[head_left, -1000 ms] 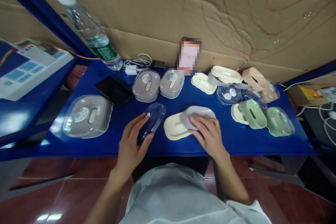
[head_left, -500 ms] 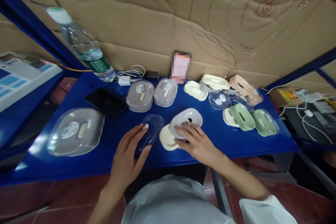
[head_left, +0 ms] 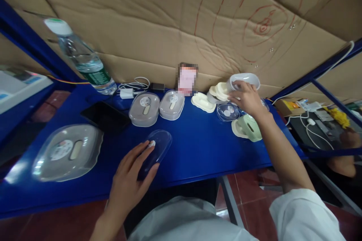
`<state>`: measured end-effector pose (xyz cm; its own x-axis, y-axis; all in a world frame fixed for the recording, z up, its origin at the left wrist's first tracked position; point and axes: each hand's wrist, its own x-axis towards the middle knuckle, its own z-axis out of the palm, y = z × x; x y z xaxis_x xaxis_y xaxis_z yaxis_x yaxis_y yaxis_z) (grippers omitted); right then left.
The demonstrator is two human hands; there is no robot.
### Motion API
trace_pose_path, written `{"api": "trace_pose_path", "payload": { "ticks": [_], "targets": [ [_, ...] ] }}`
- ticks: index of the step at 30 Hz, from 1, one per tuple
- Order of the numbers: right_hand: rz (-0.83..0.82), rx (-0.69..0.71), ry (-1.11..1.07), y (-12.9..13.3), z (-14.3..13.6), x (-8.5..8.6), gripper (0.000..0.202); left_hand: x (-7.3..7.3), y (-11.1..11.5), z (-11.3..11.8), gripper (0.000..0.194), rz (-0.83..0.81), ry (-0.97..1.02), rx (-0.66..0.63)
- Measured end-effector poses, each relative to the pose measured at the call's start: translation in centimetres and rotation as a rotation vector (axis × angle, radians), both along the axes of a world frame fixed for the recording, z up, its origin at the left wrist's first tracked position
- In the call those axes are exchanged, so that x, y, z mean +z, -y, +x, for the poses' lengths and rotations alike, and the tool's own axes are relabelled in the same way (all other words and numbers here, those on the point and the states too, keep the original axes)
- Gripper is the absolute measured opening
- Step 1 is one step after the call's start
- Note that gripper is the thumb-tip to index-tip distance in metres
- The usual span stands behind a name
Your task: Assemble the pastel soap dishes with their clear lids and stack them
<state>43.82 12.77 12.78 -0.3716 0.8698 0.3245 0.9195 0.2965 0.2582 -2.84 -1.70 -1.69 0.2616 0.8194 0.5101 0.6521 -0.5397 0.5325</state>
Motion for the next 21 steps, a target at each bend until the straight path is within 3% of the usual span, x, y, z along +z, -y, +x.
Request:
{"api": "trace_pose_path", "payload": {
  "ticks": [3,10,15,18,21],
  "targets": [
    [-0.054,-0.060,-0.005,-1.7,1.8,-0.8,0.026,0.2,0.0,0.1,0.048,0.020,-0.020,0.001],
    [-0.054,-0.066,-0.057,-1.5,3.4,-1.7,0.035,0.2,-0.1,0.4,0.051,0.038,-0.049,0.027],
    [-0.108,-0.055,-0.097,-2.3,3.9,-1.8,0.053,0.1,-0.1,0.5,0.049,0.049,-0.062,0.036],
    [-0.063,-0.060,-0.108,-1.5,2.0,-1.6,0.056,0.0,-0.1,0.5,0.049,0.043,-0.070,0.035],
    [0.040,0.073,-0.112,1.9,-3.7,-2.1,0.051,0.1,0.0,0.5,0.049,0.045,-0.053,0.025]
  ]
}}
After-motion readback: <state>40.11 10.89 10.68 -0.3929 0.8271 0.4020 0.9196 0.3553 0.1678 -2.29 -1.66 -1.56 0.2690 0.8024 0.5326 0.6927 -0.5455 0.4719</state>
